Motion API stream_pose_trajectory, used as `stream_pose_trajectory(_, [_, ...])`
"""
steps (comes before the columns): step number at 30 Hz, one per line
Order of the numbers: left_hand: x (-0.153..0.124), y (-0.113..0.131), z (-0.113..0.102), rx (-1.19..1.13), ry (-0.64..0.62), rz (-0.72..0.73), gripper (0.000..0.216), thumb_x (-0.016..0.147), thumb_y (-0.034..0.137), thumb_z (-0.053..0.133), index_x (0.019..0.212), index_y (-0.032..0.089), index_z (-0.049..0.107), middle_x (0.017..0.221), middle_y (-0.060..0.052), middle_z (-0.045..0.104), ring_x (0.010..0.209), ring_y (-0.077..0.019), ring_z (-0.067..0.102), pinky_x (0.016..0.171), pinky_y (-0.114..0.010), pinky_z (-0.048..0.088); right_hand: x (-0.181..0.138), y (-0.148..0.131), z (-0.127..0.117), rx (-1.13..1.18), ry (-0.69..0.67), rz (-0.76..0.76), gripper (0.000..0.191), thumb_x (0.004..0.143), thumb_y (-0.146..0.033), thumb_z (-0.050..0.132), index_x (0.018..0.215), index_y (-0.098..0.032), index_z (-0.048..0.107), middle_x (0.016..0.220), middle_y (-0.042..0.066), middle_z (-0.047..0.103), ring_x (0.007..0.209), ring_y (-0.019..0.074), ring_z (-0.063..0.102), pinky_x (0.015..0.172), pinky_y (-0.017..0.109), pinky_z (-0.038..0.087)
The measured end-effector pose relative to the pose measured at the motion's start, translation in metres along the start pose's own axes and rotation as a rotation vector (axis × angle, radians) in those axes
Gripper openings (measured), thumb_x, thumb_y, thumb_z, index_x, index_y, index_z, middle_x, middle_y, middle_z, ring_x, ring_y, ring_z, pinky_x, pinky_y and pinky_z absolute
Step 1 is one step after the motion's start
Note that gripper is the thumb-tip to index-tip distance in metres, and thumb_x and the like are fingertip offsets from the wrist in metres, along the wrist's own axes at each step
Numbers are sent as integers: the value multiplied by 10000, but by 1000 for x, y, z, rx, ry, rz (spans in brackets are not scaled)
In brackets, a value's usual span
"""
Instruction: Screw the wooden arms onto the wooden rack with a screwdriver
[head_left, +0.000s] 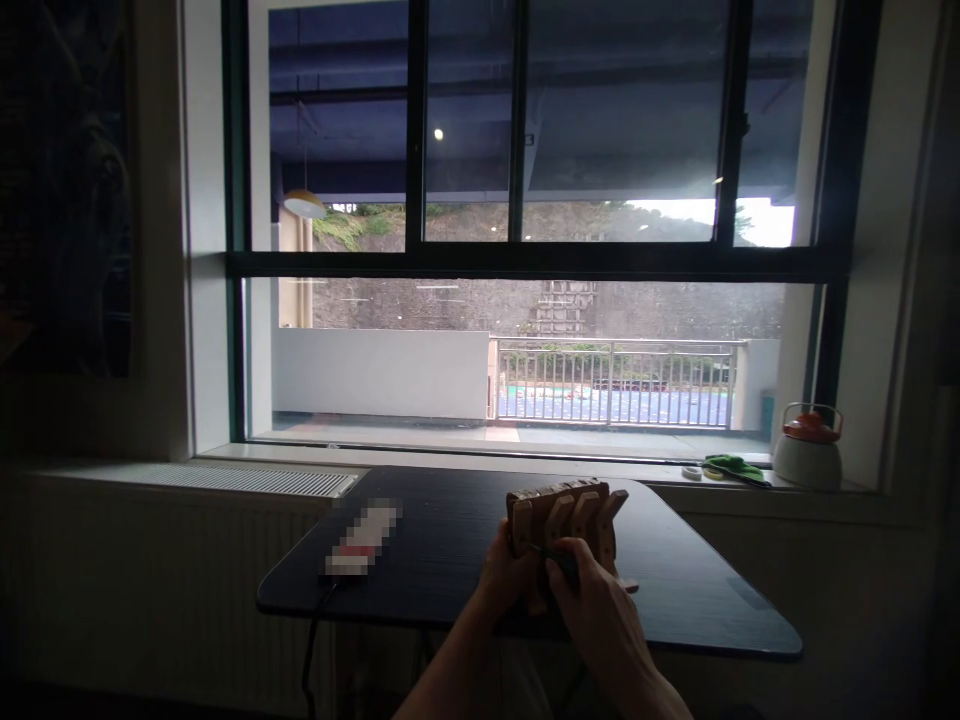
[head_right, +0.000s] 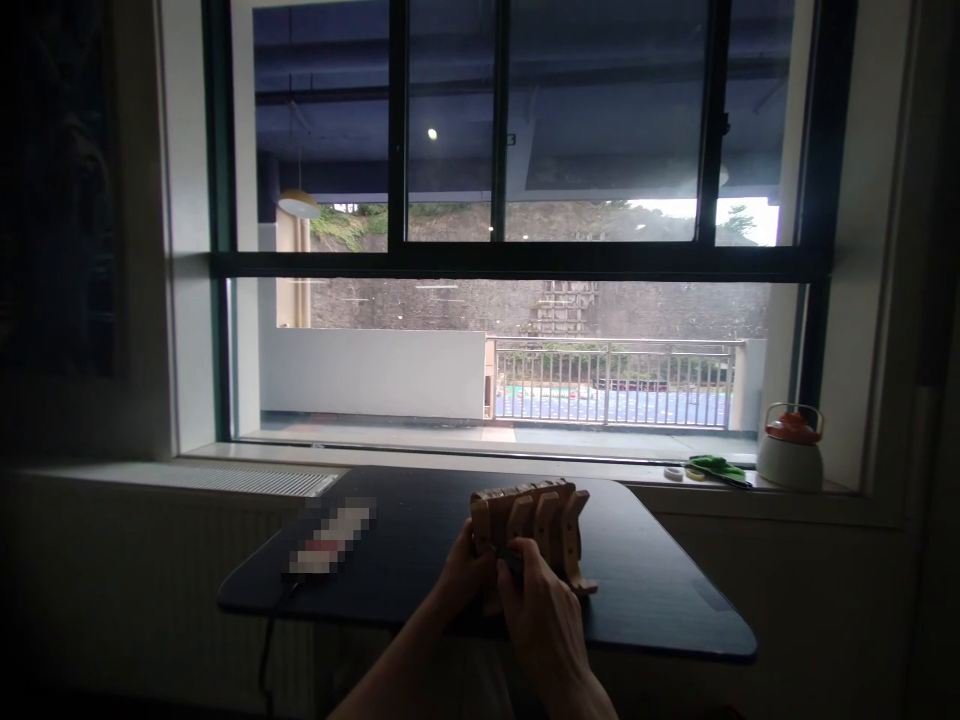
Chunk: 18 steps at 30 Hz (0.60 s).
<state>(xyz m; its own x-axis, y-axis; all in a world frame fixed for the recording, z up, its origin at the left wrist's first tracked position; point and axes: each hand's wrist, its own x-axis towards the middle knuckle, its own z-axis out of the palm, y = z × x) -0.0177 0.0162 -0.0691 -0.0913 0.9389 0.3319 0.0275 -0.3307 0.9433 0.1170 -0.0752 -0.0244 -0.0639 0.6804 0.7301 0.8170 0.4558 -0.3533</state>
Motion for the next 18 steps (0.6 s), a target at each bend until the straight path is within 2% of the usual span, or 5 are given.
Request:
stream_pose_trajectory(2, [0, -1, 0, 7, -4, -9, 317, 621, 257, 731, 900, 186, 597, 712, 14, 622, 714, -162, 566, 659, -234, 450, -2, -4, 1, 8, 13, -89, 197, 916, -285, 413, 1068, -227, 525, 965, 48, 706, 754, 197, 690, 598, 267, 481])
stream_pose_trajectory(5, [1, -1, -1, 34, -21, -22, 307, 630, 252, 725, 898, 183, 593, 709, 20, 619, 718, -155, 566, 665, -231, 451, -6, -6, 6, -1, 3, -160, 179, 940, -280, 374, 977, -226, 541, 870, 33, 701, 694, 184, 681, 570, 260, 457])
stream_pose_trajectory(12, [1, 0, 0, 40, -23, -2, 366, 636, 291, 734, 950, 167, 592, 773, -4, 645, 736, -163, 579, 672, -240, 458, -8, 5, 8, -7, 3, 66, 247, 954, -375, 376, 900, -227, 566, 700, 14, 700, 621, 193, 680, 505, 246, 426])
stream_pose_trajectory(15, [0, -1, 0, 37, -7, 4, 368, 622, 295, 740, 941, 175, 599, 762, 0, 644, 730, -166, 577, 667, -241, 452, -9, 6, 4, 10, -28, 64, 228, 945, -345, 382, 973, -239, 582, 811, 19, 719, 697, 189, 691, 535, 244, 454])
stream_pose_trajectory(18, [0, -4, -1, 53, -7, 25, 343, 632, 280, 721, 937, 181, 598, 761, 5, 642, 716, -163, 572, 655, -239, 447, -13, 1, 3, 24, -33, -38, 226, 919, -274, 404, 1078, -238, 560, 986, 31, 705, 805, 183, 688, 617, 254, 488])
